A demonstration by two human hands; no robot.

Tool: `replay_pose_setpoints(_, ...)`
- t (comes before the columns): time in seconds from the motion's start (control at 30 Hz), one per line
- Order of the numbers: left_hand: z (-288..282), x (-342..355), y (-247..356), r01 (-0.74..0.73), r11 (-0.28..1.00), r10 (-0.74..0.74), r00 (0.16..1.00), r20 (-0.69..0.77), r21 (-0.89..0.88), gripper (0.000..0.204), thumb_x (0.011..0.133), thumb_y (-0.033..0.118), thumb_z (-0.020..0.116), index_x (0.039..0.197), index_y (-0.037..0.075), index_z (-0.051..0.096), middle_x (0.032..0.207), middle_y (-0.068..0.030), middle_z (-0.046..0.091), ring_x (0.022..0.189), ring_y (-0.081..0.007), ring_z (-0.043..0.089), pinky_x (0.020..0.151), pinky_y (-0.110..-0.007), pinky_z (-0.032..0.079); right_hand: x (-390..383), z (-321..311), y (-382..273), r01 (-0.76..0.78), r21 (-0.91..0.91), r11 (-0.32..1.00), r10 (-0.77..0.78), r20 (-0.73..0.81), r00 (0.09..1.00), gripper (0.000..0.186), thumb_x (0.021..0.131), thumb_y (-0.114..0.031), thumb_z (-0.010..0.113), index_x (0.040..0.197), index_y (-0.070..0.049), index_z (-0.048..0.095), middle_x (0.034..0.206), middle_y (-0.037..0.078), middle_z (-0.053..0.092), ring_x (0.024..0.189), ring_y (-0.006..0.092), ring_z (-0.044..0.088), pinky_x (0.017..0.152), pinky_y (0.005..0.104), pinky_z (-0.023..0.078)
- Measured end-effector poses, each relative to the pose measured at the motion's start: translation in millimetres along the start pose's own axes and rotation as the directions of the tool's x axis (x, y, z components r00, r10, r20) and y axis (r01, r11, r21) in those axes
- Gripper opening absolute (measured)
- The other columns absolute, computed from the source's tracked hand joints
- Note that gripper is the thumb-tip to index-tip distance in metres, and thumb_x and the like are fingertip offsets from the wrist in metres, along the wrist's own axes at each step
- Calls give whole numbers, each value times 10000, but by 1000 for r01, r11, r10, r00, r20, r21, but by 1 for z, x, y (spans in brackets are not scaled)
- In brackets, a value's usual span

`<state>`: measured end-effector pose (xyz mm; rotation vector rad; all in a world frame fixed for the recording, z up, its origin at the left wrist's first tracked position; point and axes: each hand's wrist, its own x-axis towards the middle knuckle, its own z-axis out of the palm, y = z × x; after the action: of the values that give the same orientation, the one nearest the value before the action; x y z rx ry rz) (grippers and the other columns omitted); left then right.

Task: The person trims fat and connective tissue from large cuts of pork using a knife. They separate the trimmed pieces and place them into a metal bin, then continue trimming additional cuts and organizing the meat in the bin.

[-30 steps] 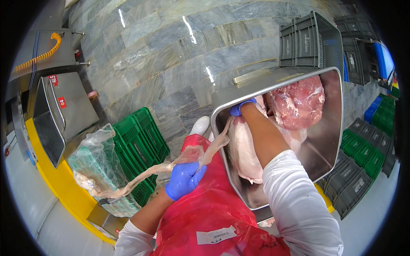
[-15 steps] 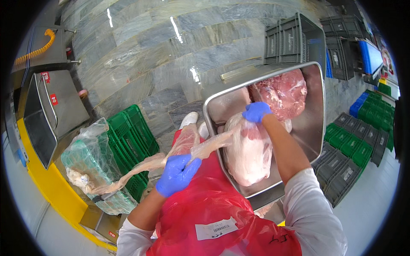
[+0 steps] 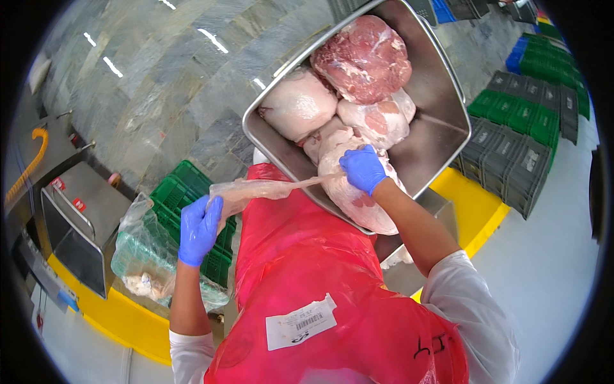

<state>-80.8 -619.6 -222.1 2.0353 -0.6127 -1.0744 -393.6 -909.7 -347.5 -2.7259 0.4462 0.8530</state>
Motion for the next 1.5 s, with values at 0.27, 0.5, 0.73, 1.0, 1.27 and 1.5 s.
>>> replay_pose_setpoints(0.27, 62, 26, -53, -314, 750, 422, 905, -55, 582, 594, 858, 161, 786, 1399, 45, 570, 1415, -237, 575, 1286, -447, 567, 1082, -506, 481, -11, 6, 21, 46, 176, 983, -48, 6, 999, 108, 859, -117, 609, 881, -157, 707, 913, 110, 700, 896, 335, 689, 815, 481, 478)
replay_pose_setpoints(0.5, 290, 65, -69, -486, 853, 432, 862, 266, 192, 545, 920, 281, 716, 1368, 1, 581, 1343, -270, 609, 1254, -443, 598, 1060, -495, 494, -9, -4, 20, -8, 403, 915, 33, -55, 998, 288, 832, 23, 588, 1087, -110, 565, 844, 193, 706, 821, 451, 689, 745, 558, 523)
replay_pose_setpoints(0.73, 293, 78, -49, -271, 963, 218, 772, 596, -2, 306, 997, 289, 631, 1044, 1, 720, 941, -211, 740, 948, -368, 708, 861, -462, 551, -9, -1, 29, 32, 429, 903, 2, -79, 997, 320, 832, 53, 550, 1108, -109, 558, 847, 187, 705, 834, 444, 689, 750, 550, 533)
replay_pose_setpoints(1.0, 338, 114, -59, 504, 628, -5, 765, 645, -593, 218, 989, 239, 664, 843, 84, 713, 797, 19, 662, 638, -115, 554, 592, -275, 447, -12, -11, 25, -27, 482, 876, 59, -51, 997, 323, 815, 57, 546, 1102, -92, 559, 870, 207, 699, 854, 458, 682, 761, 559, 533)
replay_pose_setpoints(1.27, 339, 124, -40, 793, 119, -153, 609, 778, -598, 222, 1006, 215, 621, 798, 136, 612, 684, 38, 550, 481, -63, 340, 437, -242, 258, -14, -14, 25, -10, 472, 881, 76, -120, 990, 350, 779, 65, 564, 1097, -80, 556, 896, 210, 685, 863, 462, 671, 762, 551, 534)
replay_pose_setpoints(1.5, 300, 89, -26, 785, 277, -177, 609, 773, -555, 244, 1014, 237, 640, 799, 124, 622, 667, 24, 529, 520, -65, 405, 460, -245, 304, -17, -11, 30, -6, 546, 838, 115, -166, 979, 349, 768, 80, 552, 1079, -80, 566, 912, 197, 706, 864, 444, 678, 762, 532, 532)
